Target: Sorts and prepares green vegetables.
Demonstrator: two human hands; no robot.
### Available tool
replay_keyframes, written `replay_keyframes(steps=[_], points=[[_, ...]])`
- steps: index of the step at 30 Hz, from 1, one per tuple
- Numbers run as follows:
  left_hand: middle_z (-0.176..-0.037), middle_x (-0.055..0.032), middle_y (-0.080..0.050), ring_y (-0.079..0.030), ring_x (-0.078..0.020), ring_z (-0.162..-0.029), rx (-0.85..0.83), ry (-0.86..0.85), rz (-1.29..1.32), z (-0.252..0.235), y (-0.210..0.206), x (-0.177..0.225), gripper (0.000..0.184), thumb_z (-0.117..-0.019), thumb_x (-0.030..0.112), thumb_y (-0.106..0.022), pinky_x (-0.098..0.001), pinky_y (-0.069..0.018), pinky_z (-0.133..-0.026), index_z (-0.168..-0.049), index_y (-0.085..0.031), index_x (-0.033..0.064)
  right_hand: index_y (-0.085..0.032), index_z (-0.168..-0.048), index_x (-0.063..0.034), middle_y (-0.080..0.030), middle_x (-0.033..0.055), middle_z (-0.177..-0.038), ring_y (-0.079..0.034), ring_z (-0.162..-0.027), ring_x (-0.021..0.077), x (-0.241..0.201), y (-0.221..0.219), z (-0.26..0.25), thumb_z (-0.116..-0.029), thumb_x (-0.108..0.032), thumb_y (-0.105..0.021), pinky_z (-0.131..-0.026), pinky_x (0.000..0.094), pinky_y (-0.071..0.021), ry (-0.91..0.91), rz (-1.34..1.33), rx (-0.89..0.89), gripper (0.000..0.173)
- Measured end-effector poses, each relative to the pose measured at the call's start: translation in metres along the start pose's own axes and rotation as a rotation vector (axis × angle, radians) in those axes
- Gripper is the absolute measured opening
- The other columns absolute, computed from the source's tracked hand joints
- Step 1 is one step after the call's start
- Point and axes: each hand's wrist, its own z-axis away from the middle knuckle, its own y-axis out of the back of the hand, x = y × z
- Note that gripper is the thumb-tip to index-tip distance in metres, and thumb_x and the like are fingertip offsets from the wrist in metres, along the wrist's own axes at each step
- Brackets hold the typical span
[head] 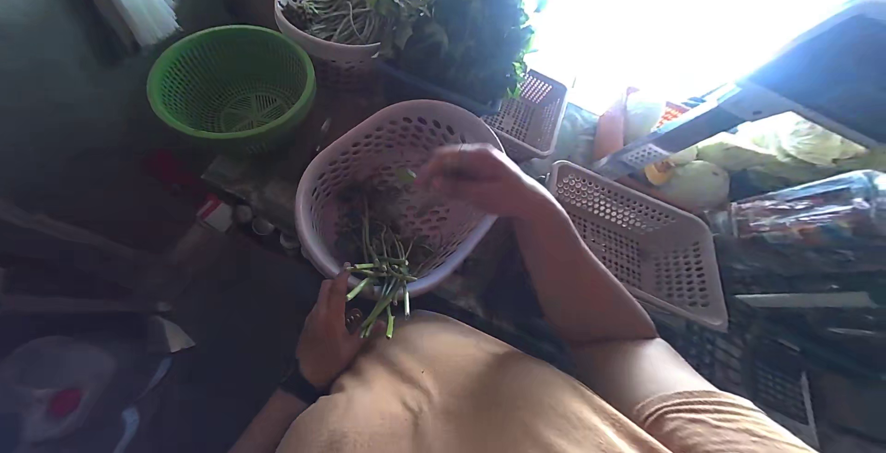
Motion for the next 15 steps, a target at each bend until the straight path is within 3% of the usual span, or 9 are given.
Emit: replay_keyframes(steps=[2, 3, 6, 8, 10, 12, 15], points=[[-0.115, -0.0260, -0.066, -0.070, -0.0319, -0.083, 0.039, 0.001, -0.110, -0.005, -0.003, 0.009, 0.089, -0.0829, 0.054, -0.076, -0.0476, -0.0604, -0.068, -0.143, -0.052, -0.0068, -0.074, -0.115, -0.0035, -0.068, 0.0061, -0.103, -0.064, -0.085, 0.0081, 0.007, -0.020, 0.024, -0.0937, -0.004, -0.064, -0.075, 0.0250, -0.0575, -0.037, 0.066, -0.168, 0.023], [-0.117, -0.0257, -0.067, -0.072, -0.0329, -0.088, 0.041, -0.003, -0.125, -0.008, -0.003, 0.013, 0.081, -0.0848, 0.049, -0.076, -0.0485, -0.0611, -0.073, -0.140, -0.055, -0.0067, -0.072, -0.123, -0.0053, -0.067, 0.0087, -0.107, -0.064, -0.087, 0.0120, 0.017, -0.034, 0.035, -0.0896, -0.005, -0.071, -0.076, 0.0289, -0.0577, -0.073, 0.076, -0.225, 0.034], [-0.114, -0.0203, -0.073, -0.073, -0.0269, -0.101, 0.073, -0.064, -0.063, -0.020, -0.004, 0.020, 0.046, -0.0922, 0.036, -0.072, -0.0415, -0.0601, -0.090, -0.116, -0.071, -0.0034, -0.045, -0.154, -0.0089, -0.059, 0.0156, -0.129, -0.061, -0.107, 0.0189, 0.036, -0.075, 0.057, -0.0758, -0.024, -0.091, -0.092, 0.0357, -0.0553, -0.136, -0.029, -0.258, 0.092], [-0.116, -0.0181, -0.072, -0.072, -0.0187, -0.104, 0.056, -0.028, 0.109, -0.030, -0.004, 0.027, 0.045, -0.0908, 0.029, -0.076, -0.0342, -0.0585, -0.094, -0.120, -0.069, -0.0044, -0.037, -0.159, -0.0094, -0.054, 0.0168, -0.136, -0.061, -0.111, 0.0191, 0.033, -0.096, 0.060, -0.0696, -0.025, -0.095, -0.093, 0.0347, -0.0557, -0.149, -0.071, -0.137, 0.108], [-0.124, -0.0163, -0.069, -0.070, -0.0141, -0.107, -0.011, 0.026, 0.284, -0.040, -0.002, 0.031, 0.055, -0.0874, 0.025, -0.080, -0.0316, -0.0594, -0.095, -0.130, -0.063, -0.0039, -0.034, -0.159, -0.0087, -0.052, 0.0170, -0.138, -0.061, -0.111, 0.0196, 0.032, -0.103, 0.061, -0.0689, -0.019, -0.095, -0.093, 0.0353, -0.0568, -0.165, -0.073, -0.040, 0.109], [-0.131, -0.0177, -0.064, -0.068, -0.0160, -0.110, -0.083, 0.007, 0.321, -0.047, 0.003, 0.030, 0.065, -0.0861, 0.024, -0.081, -0.0337, -0.0588, -0.095, -0.140, -0.055, -0.0017, -0.035, -0.159, -0.0096, -0.052, 0.0155, -0.137, -0.061, -0.107, 0.0169, 0.034, -0.095, 0.068, -0.0718, -0.017, -0.093, -0.090, 0.0328, -0.0563, -0.176, -0.072, -0.013, 0.105], [-0.125, -0.0172, -0.061, -0.064, -0.0174, -0.110, -0.114, -0.065, 0.272, -0.044, 0.007, 0.024, 0.071, -0.0885, 0.029, -0.078, -0.0332, -0.0552, -0.097, -0.147, -0.049, 0.0005, -0.044, -0.154, -0.0090, -0.058, 0.0119, -0.123, -0.057, -0.088, 0.0091, 0.038, -0.085, 0.083, -0.0764, -0.025, -0.090, -0.076, 0.0232, -0.0516, -0.124, -0.064, -0.025, 0.092]])
